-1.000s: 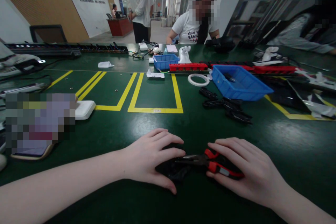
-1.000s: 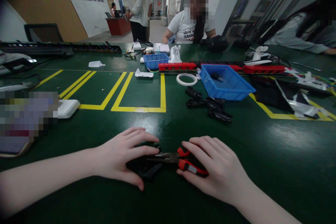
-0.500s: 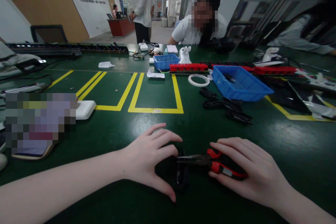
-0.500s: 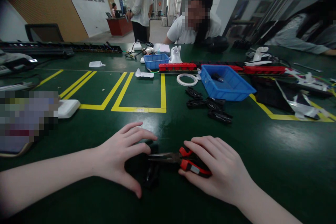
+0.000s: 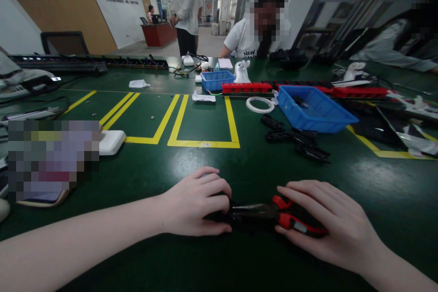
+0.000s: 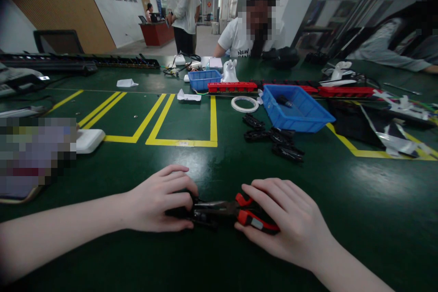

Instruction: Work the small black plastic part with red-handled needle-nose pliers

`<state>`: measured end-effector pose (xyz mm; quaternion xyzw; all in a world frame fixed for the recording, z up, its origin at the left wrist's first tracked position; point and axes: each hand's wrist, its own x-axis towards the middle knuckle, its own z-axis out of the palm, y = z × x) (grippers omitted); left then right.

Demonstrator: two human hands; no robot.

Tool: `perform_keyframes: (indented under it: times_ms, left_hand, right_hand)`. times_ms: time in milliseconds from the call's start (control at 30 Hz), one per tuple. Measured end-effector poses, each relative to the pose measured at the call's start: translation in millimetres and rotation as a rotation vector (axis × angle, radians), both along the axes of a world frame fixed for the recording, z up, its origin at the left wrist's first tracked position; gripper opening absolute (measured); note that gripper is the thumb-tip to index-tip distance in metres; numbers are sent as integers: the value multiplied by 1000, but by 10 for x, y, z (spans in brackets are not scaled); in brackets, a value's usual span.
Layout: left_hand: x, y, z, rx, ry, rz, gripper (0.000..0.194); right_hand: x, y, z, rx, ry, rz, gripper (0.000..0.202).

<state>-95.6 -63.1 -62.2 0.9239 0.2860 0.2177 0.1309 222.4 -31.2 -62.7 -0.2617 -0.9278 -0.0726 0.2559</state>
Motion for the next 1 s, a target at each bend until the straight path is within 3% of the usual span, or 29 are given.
perform_keyframes:
  times_ms: [233, 1000]
  left_hand:
    - [5, 7, -6, -10, 14, -5, 19]
    - [18, 23, 26, -79, 44, -14, 16]
  right_hand:
    - [-60, -34, -14, 30, -24, 33, 47]
    - [-74, -31, -12, -91, -8, 70, 41]
